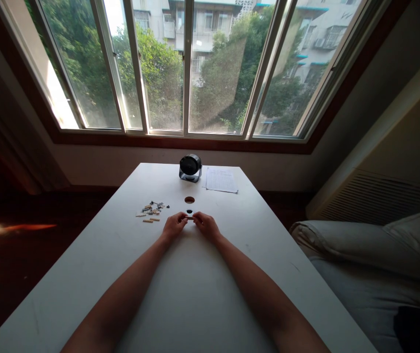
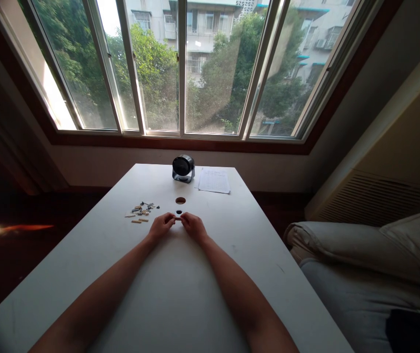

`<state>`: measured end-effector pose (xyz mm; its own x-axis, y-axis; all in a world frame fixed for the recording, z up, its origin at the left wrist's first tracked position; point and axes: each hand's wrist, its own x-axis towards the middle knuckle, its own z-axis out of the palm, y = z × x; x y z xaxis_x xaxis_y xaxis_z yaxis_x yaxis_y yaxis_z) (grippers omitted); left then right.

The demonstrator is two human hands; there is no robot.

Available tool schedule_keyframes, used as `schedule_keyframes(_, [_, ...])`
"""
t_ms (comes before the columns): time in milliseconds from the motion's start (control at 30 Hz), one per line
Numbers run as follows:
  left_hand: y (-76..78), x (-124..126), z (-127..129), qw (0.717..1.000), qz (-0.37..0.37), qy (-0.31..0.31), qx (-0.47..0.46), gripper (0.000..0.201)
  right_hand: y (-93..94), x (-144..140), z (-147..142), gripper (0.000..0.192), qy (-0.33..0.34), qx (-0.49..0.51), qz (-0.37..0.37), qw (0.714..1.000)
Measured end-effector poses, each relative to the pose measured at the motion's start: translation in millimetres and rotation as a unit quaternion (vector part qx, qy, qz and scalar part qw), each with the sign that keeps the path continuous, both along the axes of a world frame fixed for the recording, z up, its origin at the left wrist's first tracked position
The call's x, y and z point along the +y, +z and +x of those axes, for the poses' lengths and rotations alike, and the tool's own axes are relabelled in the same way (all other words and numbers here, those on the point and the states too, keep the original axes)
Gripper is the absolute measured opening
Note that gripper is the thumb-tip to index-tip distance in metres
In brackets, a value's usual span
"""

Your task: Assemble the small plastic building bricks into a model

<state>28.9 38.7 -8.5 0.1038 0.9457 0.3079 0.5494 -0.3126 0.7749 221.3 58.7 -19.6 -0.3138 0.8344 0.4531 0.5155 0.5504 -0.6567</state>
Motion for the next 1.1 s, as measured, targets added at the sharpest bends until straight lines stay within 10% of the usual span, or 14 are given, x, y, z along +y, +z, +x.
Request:
schedule_keyframes(767, [6.5, -5, 8, 0.990, -0.023, 0.051, 0.128, 0.046, 2.7, 0, 0, 0.022, 0.009, 0.005, 0.040, 0.999])
schedule_keyframes(1100, [8.5, -8, 8, 0.987, -0.031, 0.073, 0.140, 0.036, 0.2, 11, 10, 0.019, -0.149, -0.028, 0.046, 0.987])
